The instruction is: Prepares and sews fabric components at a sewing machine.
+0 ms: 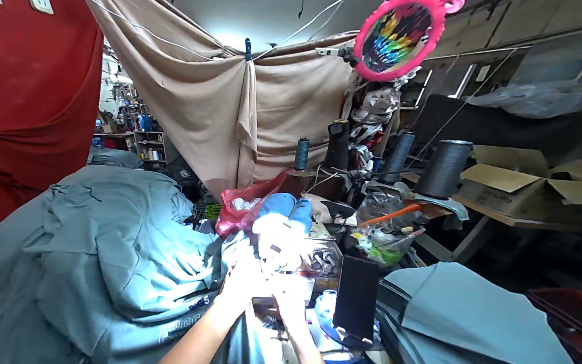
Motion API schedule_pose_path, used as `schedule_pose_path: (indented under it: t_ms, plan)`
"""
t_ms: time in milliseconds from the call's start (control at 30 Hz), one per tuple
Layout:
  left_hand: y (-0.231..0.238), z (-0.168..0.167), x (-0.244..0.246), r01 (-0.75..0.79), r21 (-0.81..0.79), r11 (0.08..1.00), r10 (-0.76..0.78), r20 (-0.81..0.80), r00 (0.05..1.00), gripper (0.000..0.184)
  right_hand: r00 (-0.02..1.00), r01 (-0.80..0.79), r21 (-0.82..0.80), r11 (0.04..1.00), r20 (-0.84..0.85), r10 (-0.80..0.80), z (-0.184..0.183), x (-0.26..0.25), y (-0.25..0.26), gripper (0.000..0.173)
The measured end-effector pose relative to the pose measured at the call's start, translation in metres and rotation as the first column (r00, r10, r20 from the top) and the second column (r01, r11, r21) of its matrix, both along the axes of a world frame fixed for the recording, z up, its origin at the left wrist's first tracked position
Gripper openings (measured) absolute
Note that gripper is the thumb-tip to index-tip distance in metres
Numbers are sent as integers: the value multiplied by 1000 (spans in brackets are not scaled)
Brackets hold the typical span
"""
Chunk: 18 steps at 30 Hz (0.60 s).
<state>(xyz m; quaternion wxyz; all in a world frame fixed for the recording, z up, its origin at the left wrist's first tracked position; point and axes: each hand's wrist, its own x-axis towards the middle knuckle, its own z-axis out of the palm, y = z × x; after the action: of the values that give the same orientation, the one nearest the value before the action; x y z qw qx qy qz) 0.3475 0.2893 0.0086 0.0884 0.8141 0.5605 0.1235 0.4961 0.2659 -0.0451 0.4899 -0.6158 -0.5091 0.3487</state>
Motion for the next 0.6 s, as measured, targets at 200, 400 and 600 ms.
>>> schedule_pose_path:
  t_ms: [200, 400, 600]
  plan:
    - [-63, 3, -14, 76, 72, 994, -79, 38, 996, 37, 879, -298, -43, 954, 376, 292, 25, 7, -23, 32]
    - [-95, 21, -6, 154, 1, 988, -153, 105, 983, 28, 843, -204, 40, 978, 515, 155, 24, 24, -34, 31]
    - [-95, -11, -8, -24, 511, 859, -90, 197, 976, 14, 856, -15, 246, 969, 504, -115, 11, 27, -49, 33]
